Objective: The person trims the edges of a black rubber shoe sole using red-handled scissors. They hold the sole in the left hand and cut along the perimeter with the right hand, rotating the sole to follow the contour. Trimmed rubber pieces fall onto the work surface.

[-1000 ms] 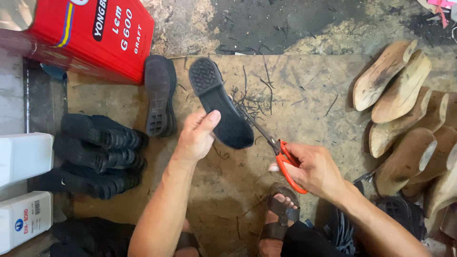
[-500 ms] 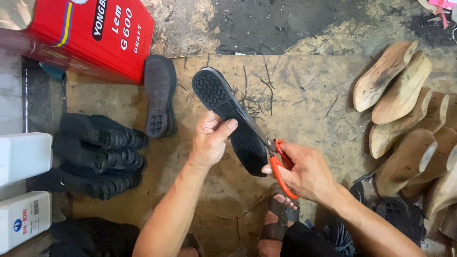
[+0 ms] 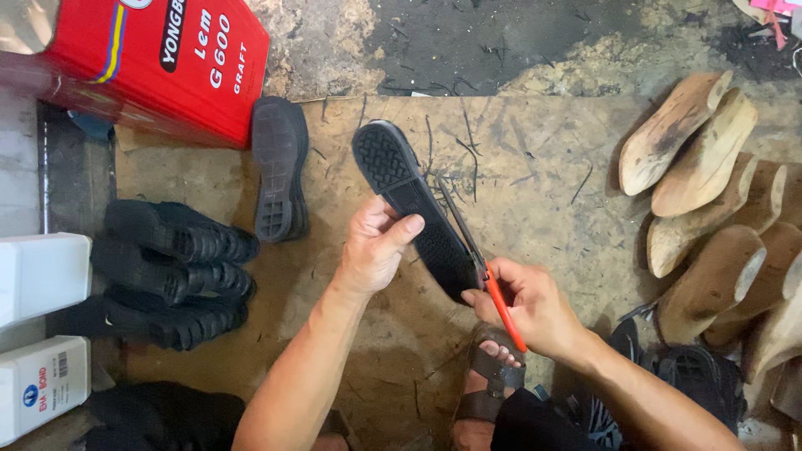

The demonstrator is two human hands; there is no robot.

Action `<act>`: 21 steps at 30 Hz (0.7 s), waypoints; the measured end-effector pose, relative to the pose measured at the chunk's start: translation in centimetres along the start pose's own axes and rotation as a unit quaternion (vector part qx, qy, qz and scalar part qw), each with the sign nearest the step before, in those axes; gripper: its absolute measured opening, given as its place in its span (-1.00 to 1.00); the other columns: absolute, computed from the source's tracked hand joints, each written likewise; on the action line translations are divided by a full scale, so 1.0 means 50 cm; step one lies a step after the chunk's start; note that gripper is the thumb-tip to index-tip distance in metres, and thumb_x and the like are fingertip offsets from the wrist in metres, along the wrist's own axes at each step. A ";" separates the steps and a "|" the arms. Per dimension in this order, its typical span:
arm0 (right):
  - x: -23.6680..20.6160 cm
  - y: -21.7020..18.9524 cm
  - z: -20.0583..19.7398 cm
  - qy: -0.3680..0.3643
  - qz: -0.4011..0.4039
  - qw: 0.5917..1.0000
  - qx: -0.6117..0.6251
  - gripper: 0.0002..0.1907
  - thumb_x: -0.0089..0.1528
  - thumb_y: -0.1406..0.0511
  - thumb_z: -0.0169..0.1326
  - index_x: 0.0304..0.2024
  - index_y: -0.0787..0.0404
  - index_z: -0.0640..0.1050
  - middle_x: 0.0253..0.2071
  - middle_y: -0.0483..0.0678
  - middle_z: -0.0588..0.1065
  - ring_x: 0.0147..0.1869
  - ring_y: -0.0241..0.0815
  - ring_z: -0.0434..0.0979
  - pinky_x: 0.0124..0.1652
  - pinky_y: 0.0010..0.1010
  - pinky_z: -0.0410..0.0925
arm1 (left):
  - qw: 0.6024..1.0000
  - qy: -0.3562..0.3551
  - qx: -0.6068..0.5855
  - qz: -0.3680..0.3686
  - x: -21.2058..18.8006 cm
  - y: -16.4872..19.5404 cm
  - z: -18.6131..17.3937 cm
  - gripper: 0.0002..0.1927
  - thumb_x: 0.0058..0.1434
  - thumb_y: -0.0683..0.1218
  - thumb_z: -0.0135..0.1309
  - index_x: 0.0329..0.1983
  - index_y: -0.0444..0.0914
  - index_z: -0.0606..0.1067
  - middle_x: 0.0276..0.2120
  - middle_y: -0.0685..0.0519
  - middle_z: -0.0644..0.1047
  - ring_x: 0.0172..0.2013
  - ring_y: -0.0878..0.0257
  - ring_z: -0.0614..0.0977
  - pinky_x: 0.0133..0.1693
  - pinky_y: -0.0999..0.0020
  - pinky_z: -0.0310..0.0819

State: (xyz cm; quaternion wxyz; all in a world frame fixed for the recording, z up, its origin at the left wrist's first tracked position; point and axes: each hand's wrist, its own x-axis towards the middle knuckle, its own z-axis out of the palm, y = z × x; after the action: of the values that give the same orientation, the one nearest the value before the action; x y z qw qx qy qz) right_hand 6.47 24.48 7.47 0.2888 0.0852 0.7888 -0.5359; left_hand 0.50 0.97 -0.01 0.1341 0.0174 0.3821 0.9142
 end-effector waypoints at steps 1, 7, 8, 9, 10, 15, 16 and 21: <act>0.000 0.002 0.000 -0.009 0.023 1.000 0.002 -0.77 0.10 0.24 0.35 -0.39 0.25 0.59 -0.66 -0.19 0.45 -0.56 -0.50 0.32 -0.59 -0.48 0.22 | 0.999 0.013 -0.037 -0.002 0.004 0.002 -0.002 -0.72 0.46 -0.27 0.07 0.21 -0.30 0.49 0.09 0.01 0.59 0.07 0.24 0.59 0.19 0.28 0.46; 0.013 -0.006 -0.011 0.038 -0.080 0.987 -0.134 -0.62 0.03 0.13 0.39 -0.28 0.24 0.60 -0.63 -0.03 0.44 -0.55 -0.26 0.36 -0.52 -0.36 0.27 | 0.995 0.052 -0.080 0.041 0.023 0.045 -0.011 -0.67 0.47 -0.24 0.03 0.27 -0.24 0.45 0.12 0.04 0.56 0.11 0.22 0.58 0.21 0.17 0.47; 0.015 -0.010 -0.014 0.039 -0.111 0.982 -0.145 -0.61 0.04 0.12 0.37 -0.27 0.25 0.58 -0.59 -0.01 0.43 -0.53 -0.20 0.37 -0.49 -0.34 0.28 | 0.995 0.044 -0.088 0.035 0.022 0.049 -0.008 -0.66 0.46 -0.24 0.03 0.28 -0.22 0.44 0.11 0.05 0.56 0.10 0.22 0.58 0.20 0.13 0.49; 0.017 -0.015 -0.016 0.039 -0.140 0.977 -0.155 -0.59 0.06 0.11 0.36 -0.26 0.27 0.56 -0.56 0.01 0.42 -0.51 -0.14 0.38 -0.46 -0.32 0.29 | 0.994 0.043 -0.092 0.034 0.021 0.048 -0.003 -0.65 0.46 -0.24 0.04 0.29 -0.23 0.44 0.13 0.05 0.55 0.11 0.22 0.58 0.22 0.15 0.47; 0.018 -0.020 -0.017 0.039 -0.170 0.971 -0.164 -0.57 0.07 0.10 0.34 -0.25 0.28 0.54 -0.52 0.03 0.42 -0.48 -0.07 0.39 -0.44 -0.31 0.30 | 0.994 0.041 -0.095 0.034 0.021 0.044 0.004 -0.64 0.47 -0.24 0.05 0.30 -0.23 0.44 0.14 0.06 0.55 0.12 0.23 0.57 0.24 0.16 0.46; 0.023 -0.049 -0.013 0.077 -0.183 0.953 -0.230 -0.51 0.07 0.02 0.32 -0.29 0.29 0.51 -0.49 0.05 0.41 -0.44 0.06 0.42 -0.39 -0.20 0.31 | 0.994 0.032 -0.106 0.027 0.016 0.028 0.026 -0.63 0.47 -0.23 0.07 0.32 -0.25 0.44 0.13 0.04 0.55 0.13 0.22 0.58 0.24 0.16 0.46; 0.023 -0.055 -0.013 0.093 -0.209 0.943 -0.240 -0.51 0.07 0.01 0.30 -0.28 0.28 0.51 -0.48 0.04 0.43 -0.43 0.07 0.45 -0.39 -0.19 0.32 | 0.993 0.030 -0.109 0.022 0.016 0.028 0.027 -0.63 0.46 -0.23 0.08 0.32 -0.25 0.44 0.12 0.05 0.56 0.12 0.23 0.58 0.23 0.17 0.47; 0.026 -0.079 -0.025 0.124 -0.224 0.913 -0.319 -0.47 0.00 -0.05 0.33 -0.31 0.25 0.54 -0.49 0.04 0.47 -0.43 0.13 0.49 -0.36 -0.12 0.31 | 0.997 0.006 -0.073 0.010 0.020 0.036 0.015 -0.64 0.45 -0.22 0.11 0.29 -0.27 0.46 0.11 0.03 0.58 0.10 0.24 0.60 0.21 0.24 0.47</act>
State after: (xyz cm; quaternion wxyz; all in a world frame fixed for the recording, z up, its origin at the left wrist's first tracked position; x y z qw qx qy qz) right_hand 3.20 23.74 10.20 0.0732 -0.1246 0.9457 -0.2912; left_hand -0.78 0.54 1.71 0.1234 0.0064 0.3149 0.9410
